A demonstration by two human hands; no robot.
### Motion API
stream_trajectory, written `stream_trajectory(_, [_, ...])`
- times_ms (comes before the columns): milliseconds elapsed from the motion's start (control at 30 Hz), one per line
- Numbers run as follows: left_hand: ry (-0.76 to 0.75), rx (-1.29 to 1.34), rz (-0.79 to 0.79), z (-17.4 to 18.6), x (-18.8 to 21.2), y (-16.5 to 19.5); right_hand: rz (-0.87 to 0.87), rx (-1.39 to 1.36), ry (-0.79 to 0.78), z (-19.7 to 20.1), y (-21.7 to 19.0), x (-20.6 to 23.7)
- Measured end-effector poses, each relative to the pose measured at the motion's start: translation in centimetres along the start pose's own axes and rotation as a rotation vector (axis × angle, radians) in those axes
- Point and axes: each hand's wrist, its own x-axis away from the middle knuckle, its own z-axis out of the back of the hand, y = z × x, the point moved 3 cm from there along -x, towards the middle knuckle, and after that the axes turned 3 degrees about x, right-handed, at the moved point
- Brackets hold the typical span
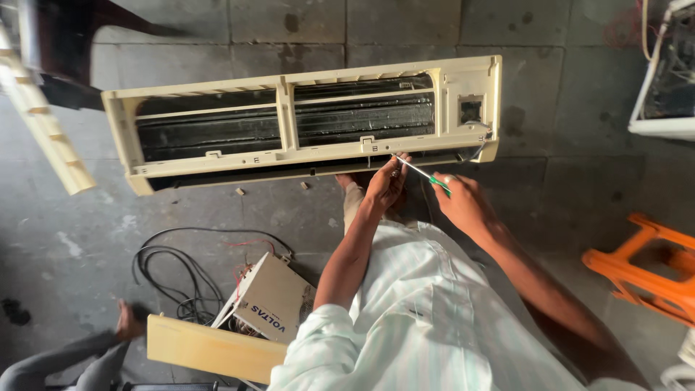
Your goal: The person kneels on the floor of a repair shop and uses a green-handled screwdriver to unscrew and pry open the plastic housing of a split air conditioner indoor unit. They remove screws along the casing, detach a long plastic louver strip, and continue unscrewing the body panels.
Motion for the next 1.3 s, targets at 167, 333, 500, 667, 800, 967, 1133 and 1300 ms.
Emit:
stream_trajectory(167, [0.003, -0.083, 0.038, 0.3, -1.2, 1.1, -0.122, 0.182, -0.174, -2.6, -0.9, -3.0])
stream_trajectory(333, [0.005, -0.105, 0.089, 0.3, -1.5, 2.3, -0.133, 0.257, -0.230, -4.5, -1.5, -4.5])
stream_trajectory(500, [0.011, -0.185, 0.106, -0.2, -1.4, 3.3, -0.135, 0.342, -0.270, -5.7, -2.0, -5.4])
stream_trajectory(667, [0.005, -0.232, 0.111, 0.2, -1.4, 4.1, -0.055, 0.391, -0.266, -6.3, -2.5, -6.4])
stream_trajectory(800, [0.036, -0.265, 0.114, 0.8, -1.7, 4.2, 0.002, 0.518, -0.331, -7.0, -3.0, -6.4])
stream_trajectory(967, [0.262, -1.167, -0.344, 0.5, -0.8, 5.4, -0.105, 0.519, -0.339, -7.7, -3.1, -8.4])
stream_trajectory(1133, [0.320, -1.526, -0.471, -0.8, 1.3, 6.1, -0.546, 0.283, -0.619, -8.0, -2.5, -12.0])
stream_trajectory(1300, [0.376, -1.657, -0.506, -0.7, 1.7, 7.4, -0.199, 0.573, -0.534, -6.5, -4.5, -13.0])
